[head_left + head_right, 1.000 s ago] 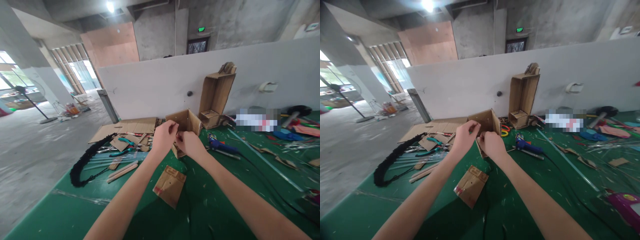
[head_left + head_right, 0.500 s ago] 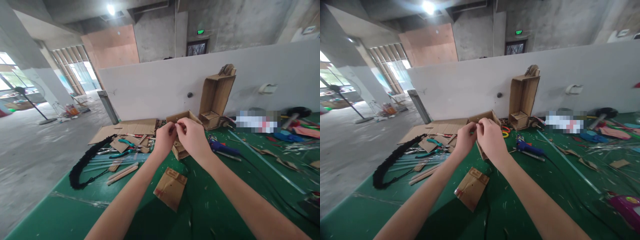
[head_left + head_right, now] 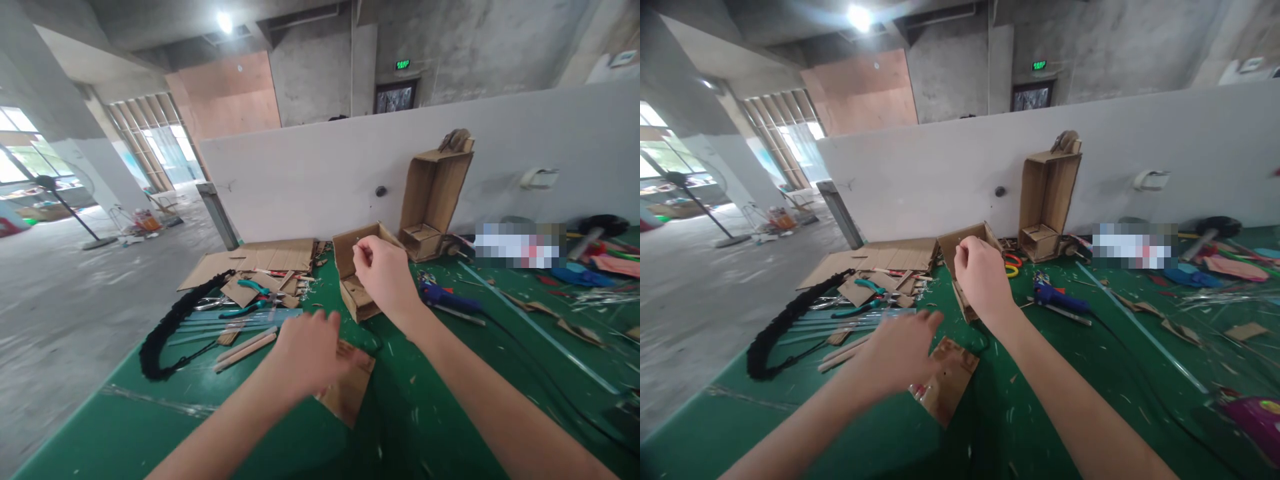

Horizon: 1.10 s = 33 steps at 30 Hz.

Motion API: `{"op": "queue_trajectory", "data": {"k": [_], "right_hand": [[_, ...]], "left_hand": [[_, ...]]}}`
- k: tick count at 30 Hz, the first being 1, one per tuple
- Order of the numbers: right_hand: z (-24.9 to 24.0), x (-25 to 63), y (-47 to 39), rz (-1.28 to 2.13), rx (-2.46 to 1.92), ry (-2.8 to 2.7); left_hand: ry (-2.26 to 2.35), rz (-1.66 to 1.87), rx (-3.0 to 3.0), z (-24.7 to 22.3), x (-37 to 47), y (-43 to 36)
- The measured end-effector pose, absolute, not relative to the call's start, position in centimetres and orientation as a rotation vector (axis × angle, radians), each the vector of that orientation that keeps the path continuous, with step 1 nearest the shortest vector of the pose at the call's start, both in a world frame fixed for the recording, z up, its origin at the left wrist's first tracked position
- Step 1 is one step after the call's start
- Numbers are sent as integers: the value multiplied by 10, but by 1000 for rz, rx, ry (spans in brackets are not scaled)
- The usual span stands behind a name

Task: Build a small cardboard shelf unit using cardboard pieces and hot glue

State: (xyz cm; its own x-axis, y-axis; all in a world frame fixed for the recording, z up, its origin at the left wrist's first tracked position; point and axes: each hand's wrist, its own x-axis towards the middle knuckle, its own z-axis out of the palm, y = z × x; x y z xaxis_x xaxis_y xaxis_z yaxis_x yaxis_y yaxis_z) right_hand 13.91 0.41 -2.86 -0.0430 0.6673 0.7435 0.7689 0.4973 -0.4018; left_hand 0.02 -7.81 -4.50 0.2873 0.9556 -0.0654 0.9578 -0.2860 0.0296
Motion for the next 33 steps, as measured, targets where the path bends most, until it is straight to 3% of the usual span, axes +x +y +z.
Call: {"op": "queue_trajectory", "data": {"k": [4,16,22,27,33], "right_hand": [[-32,138,5,-126,-1188,-1755],[-42,134,9,-77,-1091,-1691],[-44,134,8,-12,-1145,-1725],[-43,133,5,56,-1199,-1756],[-41,132,3,32,-1242,-1796]], "left_hand": [[1770,-287,2364,-71,8,-120],[1543,105,2415,-78,-29,-111],[1208,340,2062,-29,-78,-77],[853,1133,1850,12,-86,-17],[1057,1116,2316,22,-26,9]]}}
